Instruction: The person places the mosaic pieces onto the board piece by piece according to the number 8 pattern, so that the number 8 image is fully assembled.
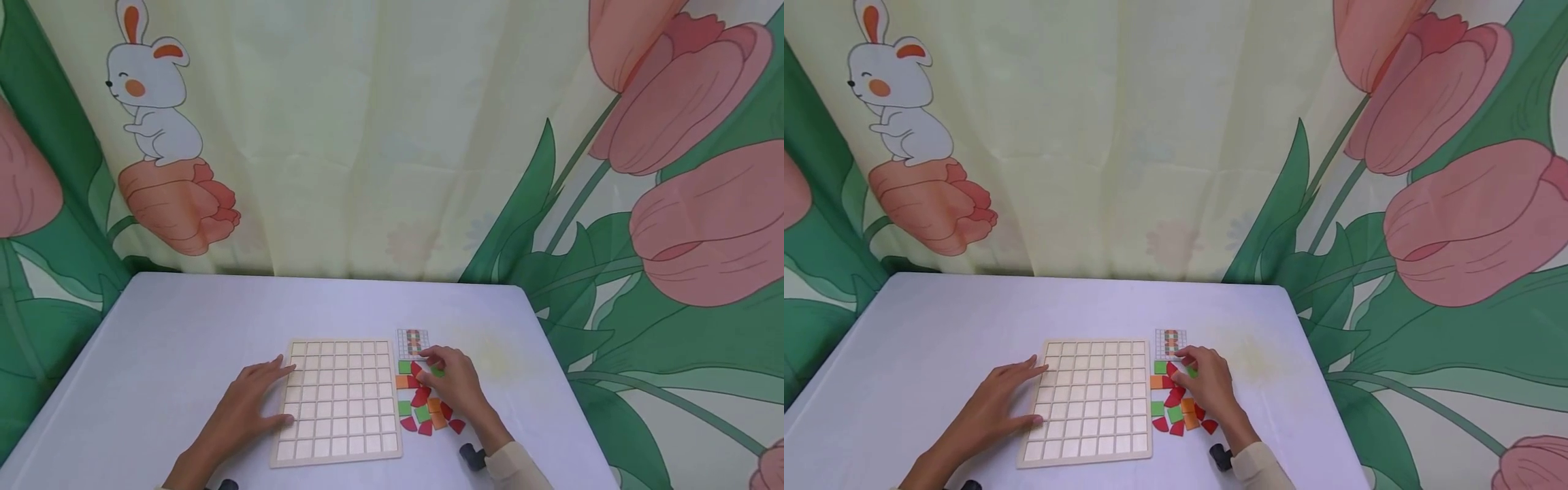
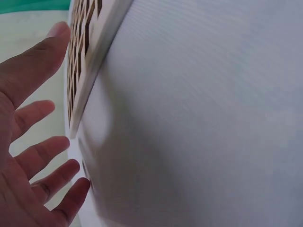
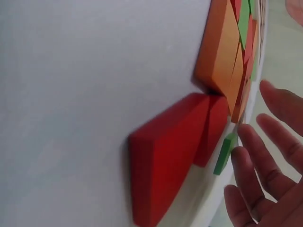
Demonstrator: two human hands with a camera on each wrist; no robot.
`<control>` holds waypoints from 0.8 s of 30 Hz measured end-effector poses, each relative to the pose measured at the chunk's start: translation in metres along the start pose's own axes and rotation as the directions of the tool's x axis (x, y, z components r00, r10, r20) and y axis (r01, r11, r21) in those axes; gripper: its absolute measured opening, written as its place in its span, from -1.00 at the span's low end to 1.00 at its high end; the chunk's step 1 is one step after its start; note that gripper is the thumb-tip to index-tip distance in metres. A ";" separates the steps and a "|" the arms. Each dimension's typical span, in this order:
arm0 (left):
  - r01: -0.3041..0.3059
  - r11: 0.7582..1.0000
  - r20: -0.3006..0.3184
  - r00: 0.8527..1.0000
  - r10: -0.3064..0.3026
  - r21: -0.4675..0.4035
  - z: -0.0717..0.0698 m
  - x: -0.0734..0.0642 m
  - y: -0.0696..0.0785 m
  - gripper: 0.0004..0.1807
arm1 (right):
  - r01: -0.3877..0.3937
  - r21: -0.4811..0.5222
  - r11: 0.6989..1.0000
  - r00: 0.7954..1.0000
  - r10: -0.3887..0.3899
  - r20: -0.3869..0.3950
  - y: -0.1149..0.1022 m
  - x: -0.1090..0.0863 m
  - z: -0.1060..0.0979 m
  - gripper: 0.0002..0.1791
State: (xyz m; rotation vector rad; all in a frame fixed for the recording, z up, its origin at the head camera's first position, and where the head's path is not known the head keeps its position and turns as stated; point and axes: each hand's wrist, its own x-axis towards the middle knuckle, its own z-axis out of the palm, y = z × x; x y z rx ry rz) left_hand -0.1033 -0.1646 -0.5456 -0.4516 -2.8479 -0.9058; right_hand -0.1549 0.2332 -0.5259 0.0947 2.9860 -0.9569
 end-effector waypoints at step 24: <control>-0.021 0.993 0.076 0.997 0.012 0.114 0.005 -0.010 -0.008 0.06 | -0.058 0.017 0.998 0.996 0.057 0.073 -0.010 0.007 0.013 -0.68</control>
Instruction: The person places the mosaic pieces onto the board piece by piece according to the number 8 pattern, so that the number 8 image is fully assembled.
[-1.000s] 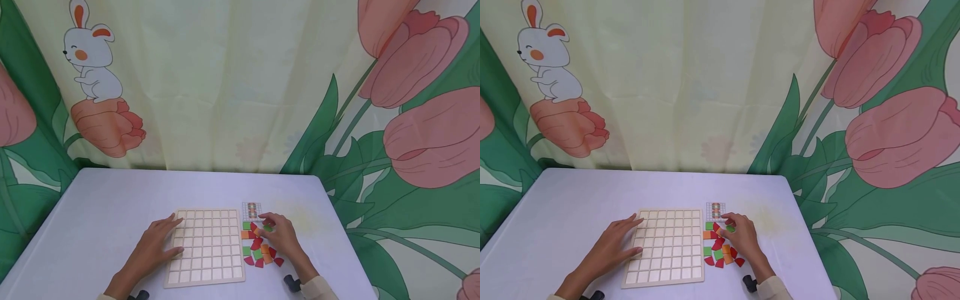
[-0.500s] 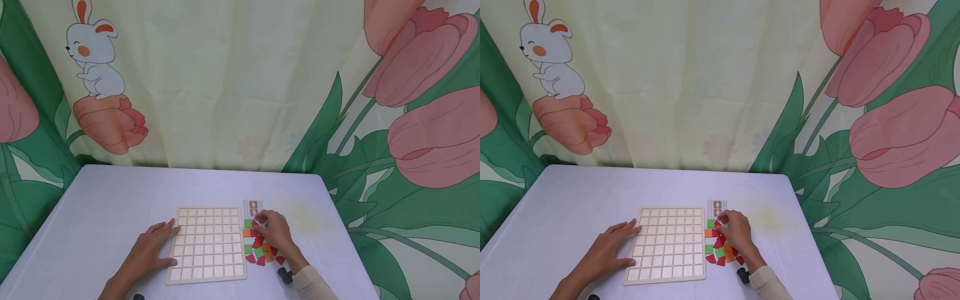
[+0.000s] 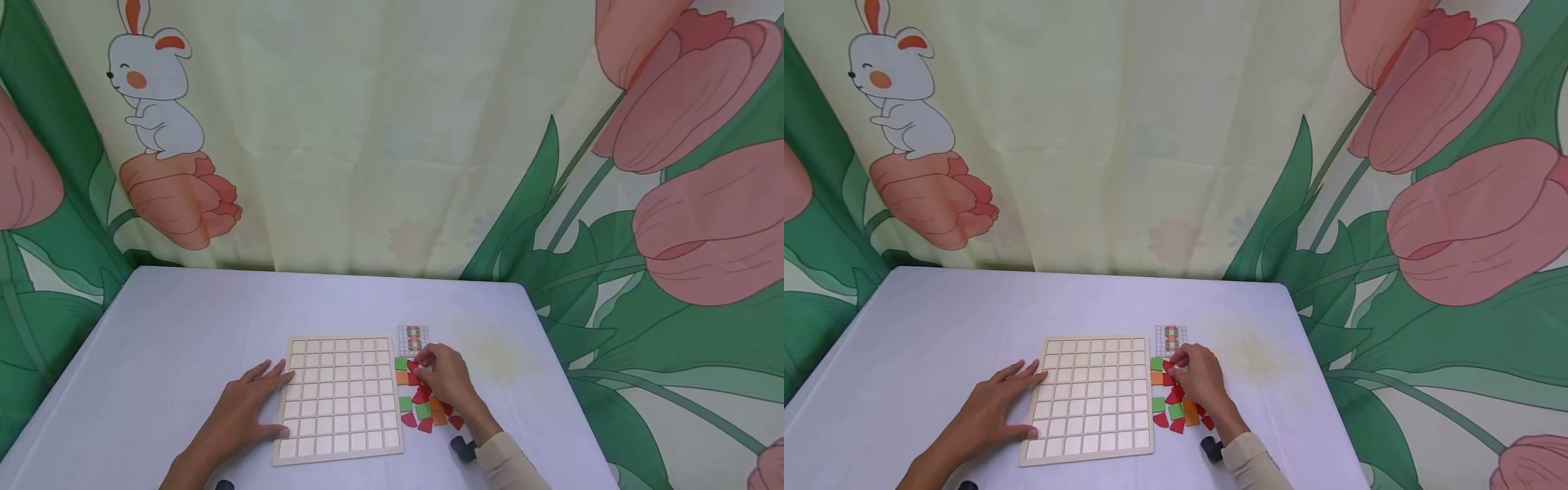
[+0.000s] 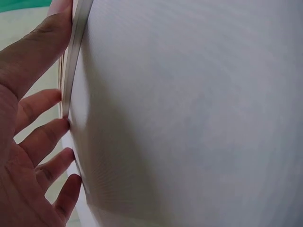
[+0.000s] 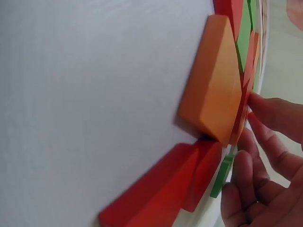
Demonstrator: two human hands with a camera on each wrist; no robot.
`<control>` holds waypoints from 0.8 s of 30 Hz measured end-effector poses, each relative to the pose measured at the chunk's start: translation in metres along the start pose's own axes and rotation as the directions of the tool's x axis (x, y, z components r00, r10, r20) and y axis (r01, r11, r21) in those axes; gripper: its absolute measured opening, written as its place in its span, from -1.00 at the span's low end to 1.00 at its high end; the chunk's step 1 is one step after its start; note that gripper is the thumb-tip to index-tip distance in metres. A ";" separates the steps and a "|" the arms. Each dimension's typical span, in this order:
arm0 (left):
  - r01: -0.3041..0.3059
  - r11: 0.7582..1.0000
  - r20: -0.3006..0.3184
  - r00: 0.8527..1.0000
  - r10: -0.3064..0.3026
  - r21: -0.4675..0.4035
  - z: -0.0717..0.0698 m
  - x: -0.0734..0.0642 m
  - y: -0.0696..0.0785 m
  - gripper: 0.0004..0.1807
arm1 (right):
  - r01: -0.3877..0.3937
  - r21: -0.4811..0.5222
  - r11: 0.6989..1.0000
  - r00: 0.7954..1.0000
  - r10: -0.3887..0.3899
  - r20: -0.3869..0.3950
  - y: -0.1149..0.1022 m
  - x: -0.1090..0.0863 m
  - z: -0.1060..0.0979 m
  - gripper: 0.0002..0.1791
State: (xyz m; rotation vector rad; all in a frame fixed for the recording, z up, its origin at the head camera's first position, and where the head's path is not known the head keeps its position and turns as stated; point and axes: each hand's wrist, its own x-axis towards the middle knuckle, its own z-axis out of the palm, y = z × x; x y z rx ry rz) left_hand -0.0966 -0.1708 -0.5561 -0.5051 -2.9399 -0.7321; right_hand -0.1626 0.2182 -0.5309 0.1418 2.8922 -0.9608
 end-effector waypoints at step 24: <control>0.007 1.000 0.014 1.000 -0.007 -0.005 -0.001 0.000 0.002 0.06 | 0.027 0.101 0.994 0.998 -0.033 0.059 0.002 -0.002 -0.004 -0.70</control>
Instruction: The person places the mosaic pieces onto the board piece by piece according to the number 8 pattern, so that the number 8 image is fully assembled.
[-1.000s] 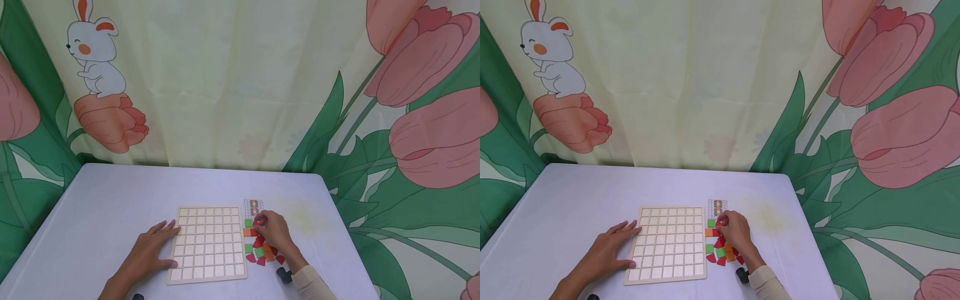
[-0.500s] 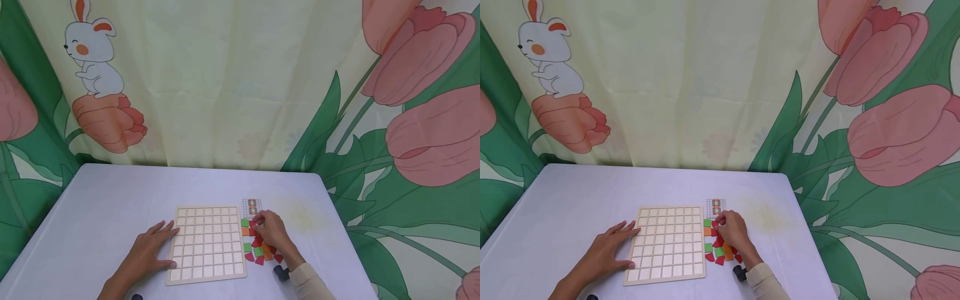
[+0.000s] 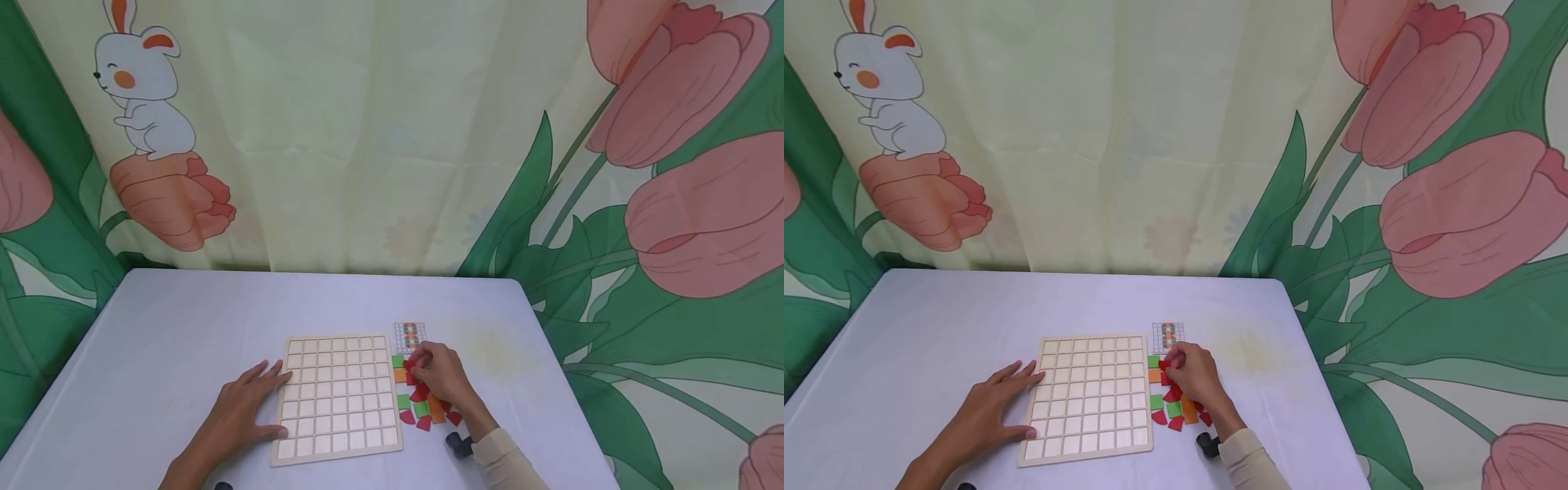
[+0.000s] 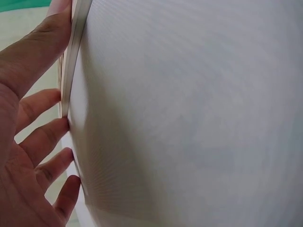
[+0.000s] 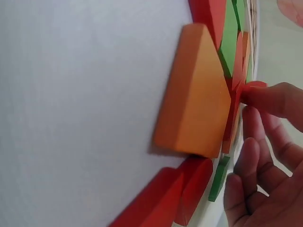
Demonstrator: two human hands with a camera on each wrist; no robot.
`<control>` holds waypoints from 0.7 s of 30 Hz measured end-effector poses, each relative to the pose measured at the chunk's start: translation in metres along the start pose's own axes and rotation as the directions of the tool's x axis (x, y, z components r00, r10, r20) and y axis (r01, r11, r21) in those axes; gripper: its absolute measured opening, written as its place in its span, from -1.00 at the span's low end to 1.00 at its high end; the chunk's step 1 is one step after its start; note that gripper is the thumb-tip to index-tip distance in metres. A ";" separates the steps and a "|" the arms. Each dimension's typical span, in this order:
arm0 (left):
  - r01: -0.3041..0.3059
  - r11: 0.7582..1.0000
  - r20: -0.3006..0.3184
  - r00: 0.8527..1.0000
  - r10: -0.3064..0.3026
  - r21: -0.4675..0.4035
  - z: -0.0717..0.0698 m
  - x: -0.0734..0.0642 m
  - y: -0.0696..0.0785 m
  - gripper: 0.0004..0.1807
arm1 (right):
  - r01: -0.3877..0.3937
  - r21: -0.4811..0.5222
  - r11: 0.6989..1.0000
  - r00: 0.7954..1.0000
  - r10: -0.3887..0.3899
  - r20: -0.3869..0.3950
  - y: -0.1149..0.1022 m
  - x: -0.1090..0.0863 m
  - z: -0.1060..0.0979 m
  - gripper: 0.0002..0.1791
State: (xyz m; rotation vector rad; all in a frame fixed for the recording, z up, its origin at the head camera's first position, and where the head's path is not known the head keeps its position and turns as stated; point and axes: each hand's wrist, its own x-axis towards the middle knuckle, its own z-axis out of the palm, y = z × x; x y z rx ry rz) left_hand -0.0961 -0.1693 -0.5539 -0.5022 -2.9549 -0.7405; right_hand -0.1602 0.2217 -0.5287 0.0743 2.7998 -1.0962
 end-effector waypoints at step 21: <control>0.031 0.999 0.016 0.999 -0.031 -0.010 0.001 -0.002 0.001 0.07 | 0.160 0.190 0.969 0.986 -0.165 0.007 -0.034 -0.002 0.016 -0.80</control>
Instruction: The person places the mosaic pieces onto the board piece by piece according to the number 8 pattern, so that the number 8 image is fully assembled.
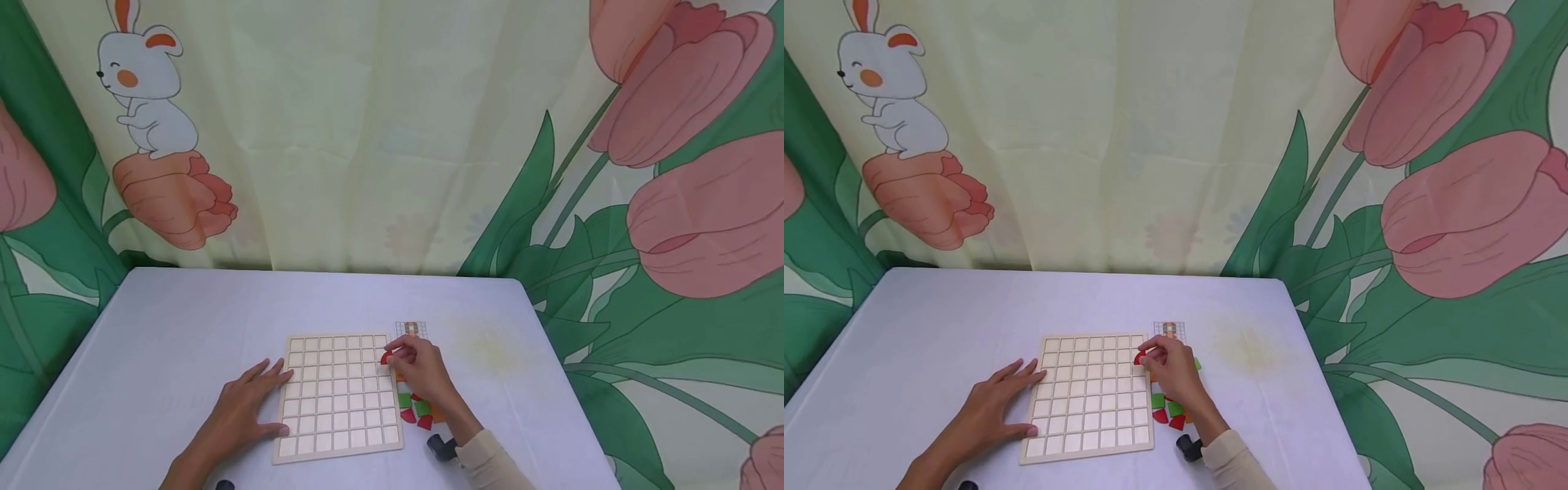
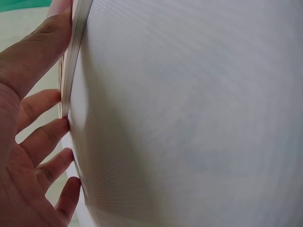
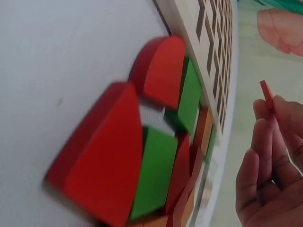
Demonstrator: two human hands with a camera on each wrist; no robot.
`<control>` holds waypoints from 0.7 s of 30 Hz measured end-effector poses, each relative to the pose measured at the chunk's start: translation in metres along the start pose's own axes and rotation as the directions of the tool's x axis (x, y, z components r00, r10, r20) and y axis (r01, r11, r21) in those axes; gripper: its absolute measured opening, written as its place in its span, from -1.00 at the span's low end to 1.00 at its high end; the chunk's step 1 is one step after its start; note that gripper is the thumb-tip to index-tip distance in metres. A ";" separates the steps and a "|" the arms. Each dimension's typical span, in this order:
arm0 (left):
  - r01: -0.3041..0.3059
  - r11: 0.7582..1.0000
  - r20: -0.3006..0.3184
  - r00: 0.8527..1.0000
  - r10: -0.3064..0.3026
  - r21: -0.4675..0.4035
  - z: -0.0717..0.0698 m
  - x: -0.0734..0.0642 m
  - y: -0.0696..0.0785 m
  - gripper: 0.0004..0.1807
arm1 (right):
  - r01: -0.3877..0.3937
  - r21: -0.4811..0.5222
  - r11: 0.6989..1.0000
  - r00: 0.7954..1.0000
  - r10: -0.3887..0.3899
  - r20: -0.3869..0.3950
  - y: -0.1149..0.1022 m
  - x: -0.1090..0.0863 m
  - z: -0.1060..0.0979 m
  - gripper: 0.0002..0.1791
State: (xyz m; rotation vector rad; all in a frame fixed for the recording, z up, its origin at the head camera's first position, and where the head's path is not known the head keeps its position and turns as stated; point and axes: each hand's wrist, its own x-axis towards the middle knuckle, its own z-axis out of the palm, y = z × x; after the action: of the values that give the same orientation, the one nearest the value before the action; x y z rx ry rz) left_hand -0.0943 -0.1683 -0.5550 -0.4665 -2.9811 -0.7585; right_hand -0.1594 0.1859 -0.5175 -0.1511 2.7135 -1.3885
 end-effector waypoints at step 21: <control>0.033 0.999 0.038 0.999 -0.034 0.011 0.000 0.004 0.002 0.09 | 0.035 0.034 0.999 0.999 -0.036 0.035 -0.031 0.022 0.052 -0.84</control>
State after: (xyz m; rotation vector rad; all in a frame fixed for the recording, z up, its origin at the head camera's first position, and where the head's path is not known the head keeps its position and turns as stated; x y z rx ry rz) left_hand -0.0973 -0.1657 -0.5532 -0.4365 -3.0337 -0.7454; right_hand -0.1737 0.1230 -0.5232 -0.2199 2.6697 -1.4261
